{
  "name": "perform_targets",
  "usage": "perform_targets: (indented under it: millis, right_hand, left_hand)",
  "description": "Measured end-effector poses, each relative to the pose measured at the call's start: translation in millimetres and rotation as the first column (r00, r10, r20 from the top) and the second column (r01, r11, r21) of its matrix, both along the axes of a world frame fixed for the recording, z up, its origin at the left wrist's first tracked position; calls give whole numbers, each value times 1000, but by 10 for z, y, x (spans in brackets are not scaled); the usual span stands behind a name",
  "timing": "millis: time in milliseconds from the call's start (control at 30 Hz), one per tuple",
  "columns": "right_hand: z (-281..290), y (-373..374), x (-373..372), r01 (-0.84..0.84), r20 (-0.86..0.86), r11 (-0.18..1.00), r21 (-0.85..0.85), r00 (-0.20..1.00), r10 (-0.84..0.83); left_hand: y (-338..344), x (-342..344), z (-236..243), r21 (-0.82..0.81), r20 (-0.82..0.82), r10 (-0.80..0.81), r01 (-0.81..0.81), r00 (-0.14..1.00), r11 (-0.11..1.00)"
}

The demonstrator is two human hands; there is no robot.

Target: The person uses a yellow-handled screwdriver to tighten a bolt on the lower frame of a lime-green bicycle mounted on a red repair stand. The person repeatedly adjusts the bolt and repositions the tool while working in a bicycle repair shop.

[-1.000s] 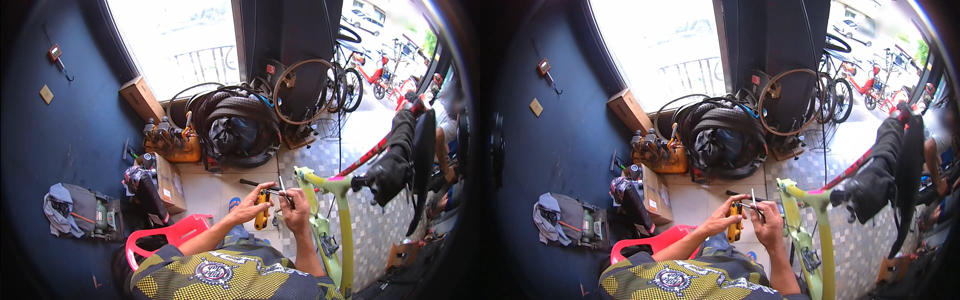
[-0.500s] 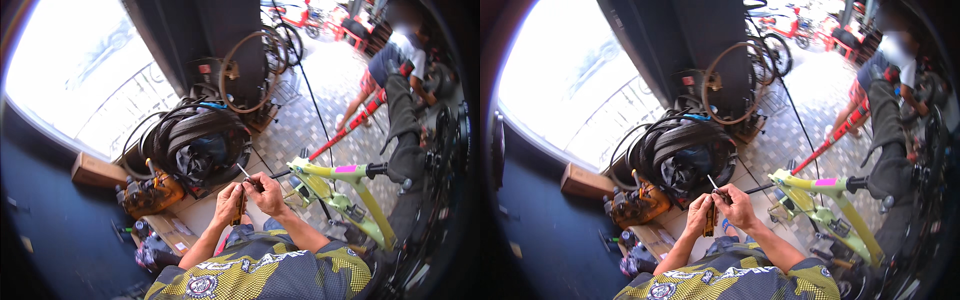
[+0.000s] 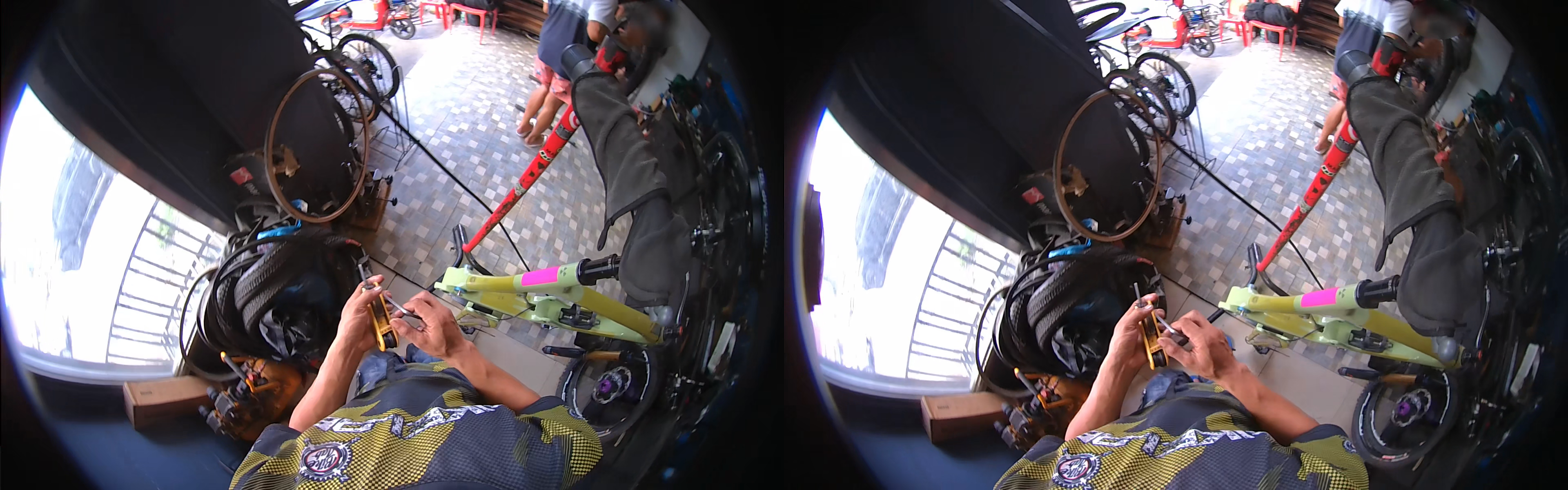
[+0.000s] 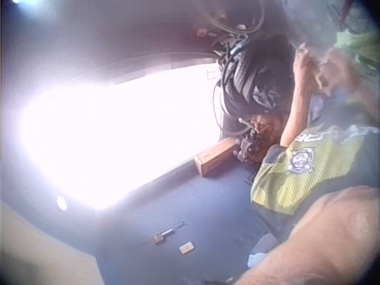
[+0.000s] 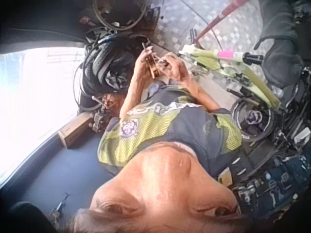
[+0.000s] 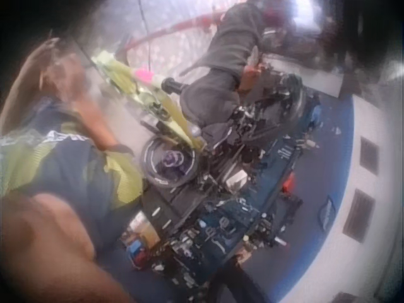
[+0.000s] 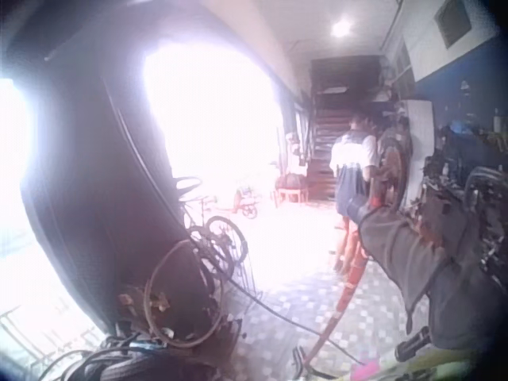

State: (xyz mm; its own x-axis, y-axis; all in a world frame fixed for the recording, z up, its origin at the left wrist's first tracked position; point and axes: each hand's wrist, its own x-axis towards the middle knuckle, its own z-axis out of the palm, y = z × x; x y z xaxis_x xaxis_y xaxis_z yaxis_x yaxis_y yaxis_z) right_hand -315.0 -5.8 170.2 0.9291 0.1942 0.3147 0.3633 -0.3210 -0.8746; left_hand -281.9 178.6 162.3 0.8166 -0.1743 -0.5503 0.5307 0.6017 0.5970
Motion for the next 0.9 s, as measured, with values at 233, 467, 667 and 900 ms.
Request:
perform_targets:
  millis: [233, 467, 667, 900]
  right_hand:
    - [4, -454, 21, 69, -214, 995, 68, 975, -53]
    - [-272, -652, -394, 490, -213, 869, -74, 843, -494]
    - [-490, -592, -749, 807, -387, 540, -240, 430, -815]
    - [-656, 65, -208, 910, -425, 195, -365, 23, -905]
  left_hand:
    - [-210, 794, 34, 143, 60, -362, 350, 930, 926]
    - [-998, 1942, -172, 607, 193, -915, 690, 355, 395]
    - [-1755, 2871, -1076, 670, 106, -973, 738, -203, -81]
    - [-2361, 3173, -1870, 777, 223, -824, 606, -520, -172]
